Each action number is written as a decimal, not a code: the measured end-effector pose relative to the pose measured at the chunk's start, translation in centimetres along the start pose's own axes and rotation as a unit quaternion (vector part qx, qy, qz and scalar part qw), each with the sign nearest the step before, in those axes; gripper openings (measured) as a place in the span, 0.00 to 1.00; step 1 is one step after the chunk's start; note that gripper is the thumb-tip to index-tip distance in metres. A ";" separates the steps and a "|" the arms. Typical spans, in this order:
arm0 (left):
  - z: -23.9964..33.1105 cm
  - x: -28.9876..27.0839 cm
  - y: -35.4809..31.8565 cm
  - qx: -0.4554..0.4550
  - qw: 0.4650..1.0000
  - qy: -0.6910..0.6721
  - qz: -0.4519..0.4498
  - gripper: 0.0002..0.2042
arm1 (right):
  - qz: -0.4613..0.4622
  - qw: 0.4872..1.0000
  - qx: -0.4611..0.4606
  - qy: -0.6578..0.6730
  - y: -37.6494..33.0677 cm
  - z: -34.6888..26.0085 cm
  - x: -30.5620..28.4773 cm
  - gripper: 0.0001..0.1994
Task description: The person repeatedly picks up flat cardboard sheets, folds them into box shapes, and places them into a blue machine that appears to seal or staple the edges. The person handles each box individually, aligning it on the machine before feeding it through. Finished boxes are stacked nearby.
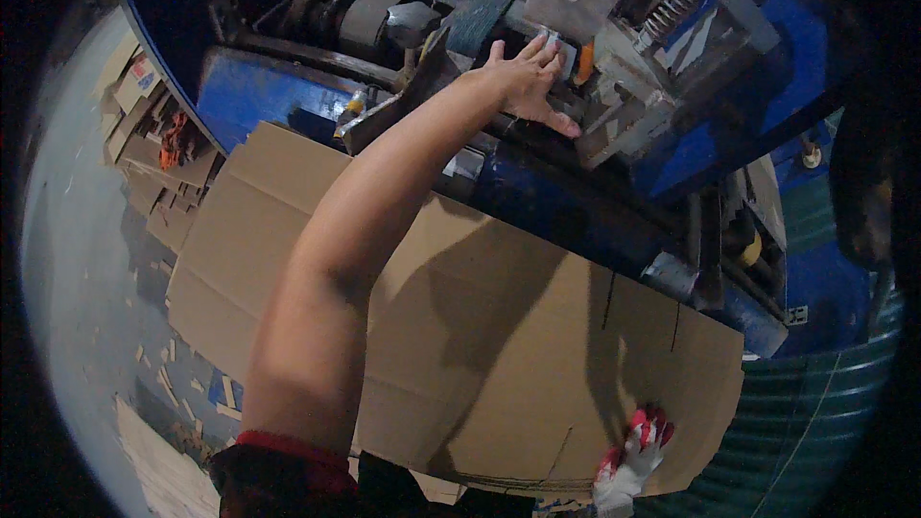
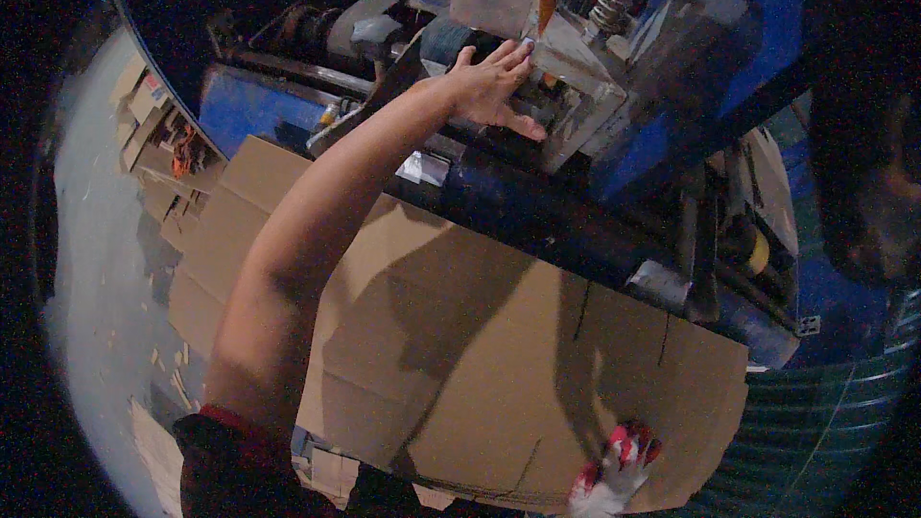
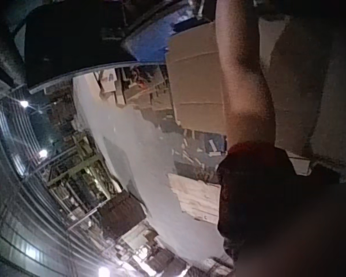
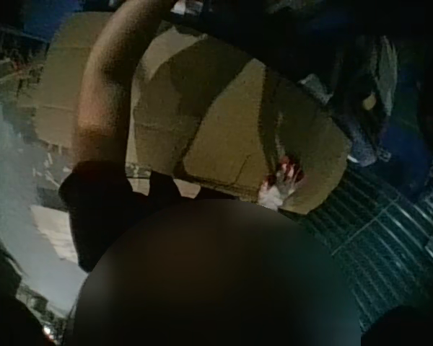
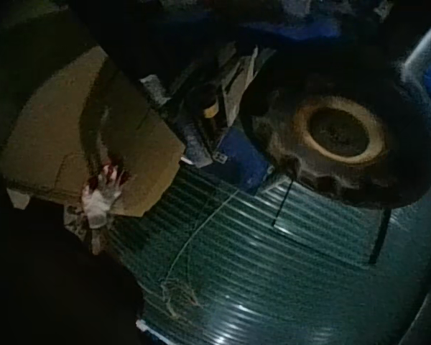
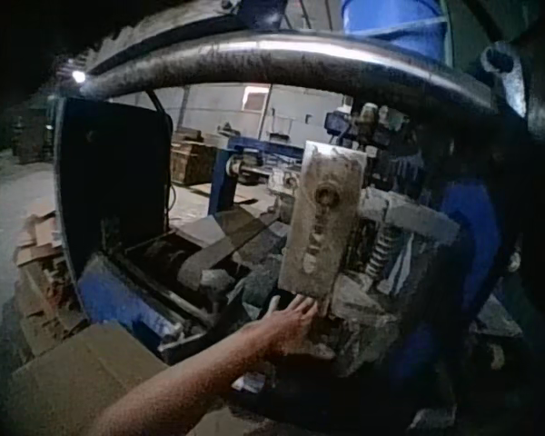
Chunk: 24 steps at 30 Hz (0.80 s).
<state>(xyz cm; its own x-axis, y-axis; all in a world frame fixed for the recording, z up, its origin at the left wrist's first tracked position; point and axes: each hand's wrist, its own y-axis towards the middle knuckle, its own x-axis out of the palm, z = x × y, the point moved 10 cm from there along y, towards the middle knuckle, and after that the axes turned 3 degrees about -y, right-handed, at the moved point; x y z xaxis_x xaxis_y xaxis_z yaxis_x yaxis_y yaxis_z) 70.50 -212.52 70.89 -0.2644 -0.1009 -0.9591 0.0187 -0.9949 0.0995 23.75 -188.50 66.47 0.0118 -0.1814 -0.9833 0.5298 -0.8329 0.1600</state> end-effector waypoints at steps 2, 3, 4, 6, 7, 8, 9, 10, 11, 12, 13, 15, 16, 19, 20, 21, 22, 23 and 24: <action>-0.1 0.0 0.8 0.000 1.000 -0.019 0.012 0.60 | 0.004 1.000 -0.006 0.004 0.2 -0.3 -0.3 0.28; -0.2 0.1 1.1 -0.006 1.000 -0.021 0.011 0.59 | 0.005 1.000 -0.011 0.004 0.3 -0.5 -0.3 0.28; -0.2 0.1 1.3 -0.003 1.000 -0.027 0.011 0.59 | 0.007 1.000 -0.017 0.003 0.3 -0.7 -0.5 0.28; -0.4 0.3 1.5 -0.008 1.000 -0.022 -0.002 0.60 | 0.012 0.999 -0.036 -0.007 0.4 -1.3 -0.6 0.27; -0.2 0.2 1.5 0.000 1.000 -0.007 -0.002 0.58 | 0.011 0.999 -0.033 -0.003 0.4 -1.3 -0.6 0.27; -0.1 0.2 1.5 0.009 1.000 0.008 -0.001 0.57 | 0.009 0.999 -0.031 -0.005 0.4 -1.4 -0.6 0.27; 0.0 0.3 1.5 0.017 0.999 0.027 -0.005 0.55 | -0.016 0.995 0.054 0.080 0.4 0.2 0.0 0.27; 0.0 0.2 1.5 0.019 1.000 0.019 -0.001 0.55 | -0.027 0.976 0.142 0.161 0.1 1.7 0.6 0.27; -0.1 0.2 1.5 0.021 1.000 0.015 0.001 0.55 | -0.044 0.943 0.226 0.240 -0.5 3.0 1.6 0.26; -0.1 0.3 1.5 0.021 1.000 0.016 0.001 0.55 | -0.021 0.974 0.145 0.174 0.2 1.8 0.5 0.27; -0.1 0.2 1.5 0.026 1.000 0.008 0.007 0.56 | 0.002 0.993 0.061 0.105 0.6 0.2 -0.3 0.27; 0.0 0.1 1.6 0.033 0.999 0.003 0.015 0.57 | 0.020 0.999 -0.030 0.028 0.6 -1.5 -1.0 0.28; 0.0 0.3 1.6 0.029 1.000 0.004 0.008 0.57 | 0.015 0.999 -0.036 0.021 0.6 -1.6 -1.0 0.28; -0.1 0.4 1.7 0.021 1.000 0.000 -0.001 0.58 | 0.005 0.999 -0.043 0.009 0.6 -1.8 -1.1 0.30; 0.0 0.2 1.7 0.022 1.000 -0.006 0.001 0.59 | 0.005 0.999 -0.040 0.008 0.5 -1.8 -1.1 0.30; 0.0 0.2 1.7 0.022 1.000 -0.001 -0.001 0.59 | 0.005 0.999 -0.040 0.007 0.5 -1.9 -1.2 0.31; 0.1 0.2 1.7 0.023 1.000 -0.010 -0.002 0.59 | 0.005 0.999 -0.038 0.006 0.5 -1.9 -1.2 0.31; 0.0 0.3 1.7 0.021 1.000 -0.007 -0.008 0.59 | 0.006 0.999 -0.037 0.005 0.5 -1.9 -1.2 0.32; 0.0 0.4 1.8 0.021 1.000 -0.005 -0.015 0.59 | 0.006 0.999 -0.037 0.003 0.5 -1.9 -1.2 0.32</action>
<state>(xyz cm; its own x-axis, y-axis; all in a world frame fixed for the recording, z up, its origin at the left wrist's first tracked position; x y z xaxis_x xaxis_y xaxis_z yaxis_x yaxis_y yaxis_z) 70.40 -214.35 70.65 -0.2742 -0.0712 -0.9590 -0.0289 -0.9962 0.0822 25.64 -187.71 67.55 0.0231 -0.1870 -0.9821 0.5915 -0.7894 0.1642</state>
